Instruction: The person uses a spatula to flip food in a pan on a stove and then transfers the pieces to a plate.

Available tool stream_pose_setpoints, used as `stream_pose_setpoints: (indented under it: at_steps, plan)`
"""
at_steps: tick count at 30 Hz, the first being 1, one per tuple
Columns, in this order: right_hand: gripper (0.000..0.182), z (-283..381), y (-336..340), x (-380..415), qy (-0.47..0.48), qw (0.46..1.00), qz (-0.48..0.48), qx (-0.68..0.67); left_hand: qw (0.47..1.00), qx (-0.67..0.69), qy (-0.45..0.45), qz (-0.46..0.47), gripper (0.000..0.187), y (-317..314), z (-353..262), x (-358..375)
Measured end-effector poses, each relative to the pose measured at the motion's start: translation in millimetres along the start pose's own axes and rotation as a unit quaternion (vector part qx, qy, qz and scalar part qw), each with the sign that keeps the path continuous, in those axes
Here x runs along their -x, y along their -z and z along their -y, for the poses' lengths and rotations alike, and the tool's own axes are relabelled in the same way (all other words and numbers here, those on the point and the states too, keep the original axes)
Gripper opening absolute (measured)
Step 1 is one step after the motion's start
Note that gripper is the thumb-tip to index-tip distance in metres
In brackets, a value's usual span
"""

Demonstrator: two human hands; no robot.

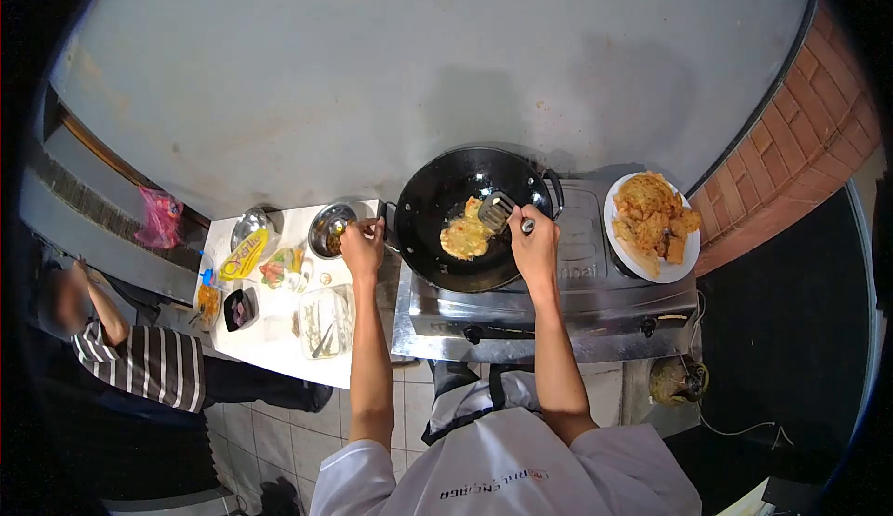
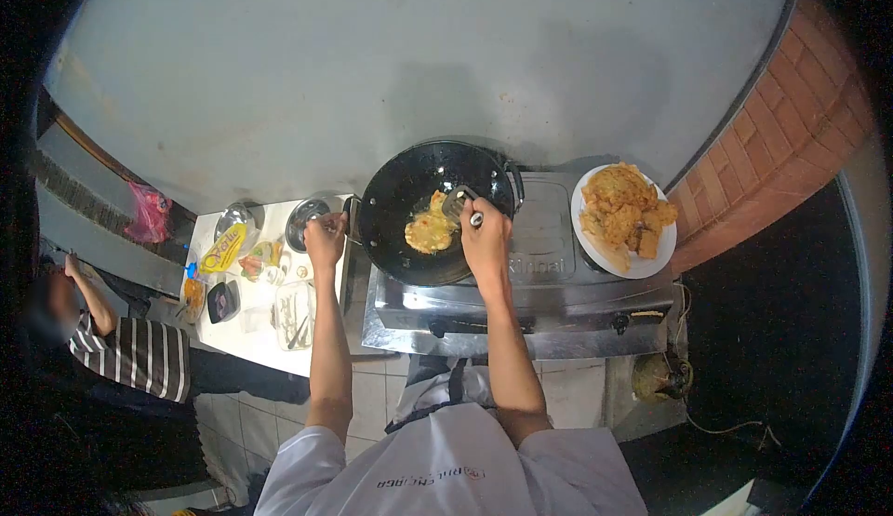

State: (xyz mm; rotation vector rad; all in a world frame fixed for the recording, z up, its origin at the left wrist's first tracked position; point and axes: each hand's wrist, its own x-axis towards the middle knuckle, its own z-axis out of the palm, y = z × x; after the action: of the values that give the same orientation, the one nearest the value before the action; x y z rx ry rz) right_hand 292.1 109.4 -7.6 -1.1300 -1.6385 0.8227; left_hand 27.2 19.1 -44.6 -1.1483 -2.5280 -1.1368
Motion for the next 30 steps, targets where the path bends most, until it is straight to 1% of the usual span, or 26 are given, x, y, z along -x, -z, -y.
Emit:
stream_pose_setpoints:
  at_steps: [2, 9, 11, 14, 18, 20, 23, 24, 26, 30]
  plan:
    - [0.018, -1, 0, -1, 0.032, 0.999, -0.026, -0.002, 1.0, 0.0, 0.001, 0.003, 0.02, -1, 1, 0]
    - [0.016, -6, -3, -1, 0.022, 1.0, -0.017, -0.001, 1.0, 0.0, -0.001, 0.005, 0.021, -5, 6, -2]
    - [0.022, -10, -8, -1, 0.051, 0.997, -0.047, -0.027, 1.0, 0.001, -0.003, 0.004, 0.022, -4, 5, -1]
    - [0.02, -14, -12, -2, 0.063, 0.996, -0.058, -0.038, 1.0, -0.003, 0.001, -0.004, 0.022, -2, 4, 0]
    - [0.019, -11, -12, -2, 0.057, 0.997, -0.047, -0.03, 1.0, 0.004, 0.002, 0.009, 0.022, -1, 3, -1]
    - [0.014, -7, -9, -1, 0.047, 0.999, -0.016, -0.012, 1.0, 0.001, 0.003, 0.01, 0.022, -1, 4, -1]
    - [0.014, -8, -9, -1, 0.03, 1.0, -0.001, -0.004, 1.0, 0.009, 0.006, 0.006, 0.022, -3, 6, -1]
    - [0.014, -8, -10, -1, 0.031, 1.0, -0.002, -0.004, 1.0, 0.002, 0.006, 0.007, 0.022, -3, 6, -1]
    - [0.019, -10, -14, -1, 0.065, 0.996, -0.042, -0.035, 1.0, -0.004, 0.005, 0.009, 0.022, -3, 5, -2]
    - [0.019, -11, -14, -1, 0.065, 0.996, -0.041, -0.039, 1.0, -0.004, 0.009, 0.013, 0.021, -3, 6, -2]
